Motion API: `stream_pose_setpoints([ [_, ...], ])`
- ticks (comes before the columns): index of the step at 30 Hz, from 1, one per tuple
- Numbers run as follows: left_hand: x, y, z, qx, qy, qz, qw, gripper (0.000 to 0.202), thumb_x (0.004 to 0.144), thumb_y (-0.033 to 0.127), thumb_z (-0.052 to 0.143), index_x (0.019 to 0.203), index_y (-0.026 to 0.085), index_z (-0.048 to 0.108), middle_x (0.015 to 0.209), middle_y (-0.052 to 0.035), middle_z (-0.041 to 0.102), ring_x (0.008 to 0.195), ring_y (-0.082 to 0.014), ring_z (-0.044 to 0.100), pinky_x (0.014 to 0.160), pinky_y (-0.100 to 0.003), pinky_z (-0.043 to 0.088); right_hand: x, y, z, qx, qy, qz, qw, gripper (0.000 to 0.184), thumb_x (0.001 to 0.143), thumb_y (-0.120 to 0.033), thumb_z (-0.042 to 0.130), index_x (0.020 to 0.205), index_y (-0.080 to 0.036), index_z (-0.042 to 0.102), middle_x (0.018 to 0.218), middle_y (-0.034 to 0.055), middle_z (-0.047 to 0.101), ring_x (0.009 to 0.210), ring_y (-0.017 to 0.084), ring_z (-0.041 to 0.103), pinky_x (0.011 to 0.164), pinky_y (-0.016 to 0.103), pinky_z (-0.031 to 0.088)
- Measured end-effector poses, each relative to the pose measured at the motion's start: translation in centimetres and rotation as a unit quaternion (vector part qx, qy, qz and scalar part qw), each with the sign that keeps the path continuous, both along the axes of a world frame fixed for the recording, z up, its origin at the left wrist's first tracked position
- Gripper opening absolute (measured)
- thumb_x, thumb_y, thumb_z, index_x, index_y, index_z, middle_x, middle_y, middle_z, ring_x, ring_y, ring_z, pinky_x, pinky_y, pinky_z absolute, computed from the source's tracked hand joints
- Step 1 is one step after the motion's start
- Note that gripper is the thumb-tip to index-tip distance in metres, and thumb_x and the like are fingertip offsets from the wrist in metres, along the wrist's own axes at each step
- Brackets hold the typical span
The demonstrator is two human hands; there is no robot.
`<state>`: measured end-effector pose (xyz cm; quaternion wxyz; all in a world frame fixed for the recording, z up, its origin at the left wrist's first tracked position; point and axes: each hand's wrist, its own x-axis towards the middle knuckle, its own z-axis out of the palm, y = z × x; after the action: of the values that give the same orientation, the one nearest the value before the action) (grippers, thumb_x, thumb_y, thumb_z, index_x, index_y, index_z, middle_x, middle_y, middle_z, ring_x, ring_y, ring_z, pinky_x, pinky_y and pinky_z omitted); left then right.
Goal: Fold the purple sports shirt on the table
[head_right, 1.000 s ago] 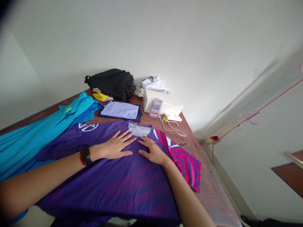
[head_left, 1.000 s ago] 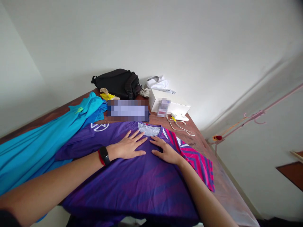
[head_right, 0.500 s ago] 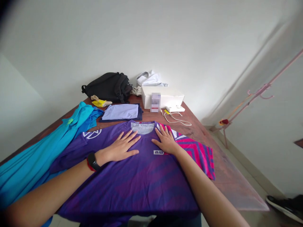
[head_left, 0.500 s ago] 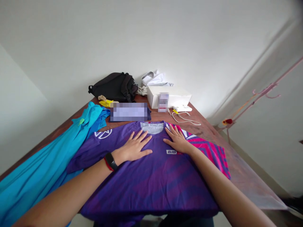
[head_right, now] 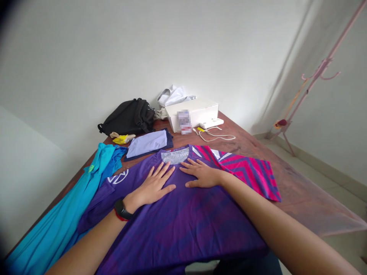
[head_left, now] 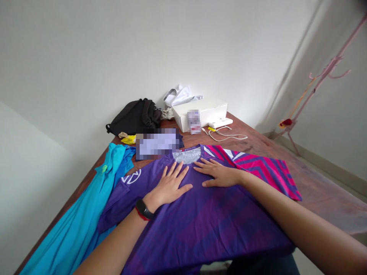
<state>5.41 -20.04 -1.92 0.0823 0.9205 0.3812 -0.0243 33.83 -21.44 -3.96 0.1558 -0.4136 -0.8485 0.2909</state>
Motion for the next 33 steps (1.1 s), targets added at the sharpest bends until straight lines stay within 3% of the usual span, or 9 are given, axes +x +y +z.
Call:
stream_pose_setpoints([
  [7,0.3,0.0,0.5,-0.011,0.024,0.011,1.000,0.077,0.099,0.072,0.026,0.163,0.030,0.016,0.170,-0.0065,0.003,0.156,-0.0337,0.003,0.123,-0.064,0.009,2.1,1.6,-0.9,0.016,-0.057,-0.063,0.996,0.093,0.081,-0.077,0.062,0.157,-0.031,0.034,0.168,0.0040,0.015,0.155,0.038,0.004,0.125,0.058,0.008],
  [13,0.3,-0.1,0.5,-0.011,0.033,0.011,0.999,0.079,0.099,0.073,0.023,0.163,0.029,0.014,0.170,-0.0065,0.004,0.157,-0.0323,0.002,0.123,-0.063,0.009,2.1,2.2,-1.5,0.047,-0.041,-0.133,0.989,0.084,0.089,-0.074,0.054,0.157,-0.027,0.039,0.167,0.0070,0.023,0.154,0.036,0.016,0.126,0.056,0.013],
  [33,0.2,0.1,0.3,-0.011,0.021,0.008,1.000,0.077,0.099,0.072,0.027,0.163,0.031,0.015,0.170,-0.0074,0.004,0.156,-0.0338,0.003,0.122,-0.064,0.010,3.1,3.0,-2.6,0.075,-0.047,-0.169,0.982,0.085,0.090,-0.074,0.049,0.157,-0.022,0.040,0.166,0.0065,0.025,0.155,0.036,0.014,0.127,0.054,0.014],
])
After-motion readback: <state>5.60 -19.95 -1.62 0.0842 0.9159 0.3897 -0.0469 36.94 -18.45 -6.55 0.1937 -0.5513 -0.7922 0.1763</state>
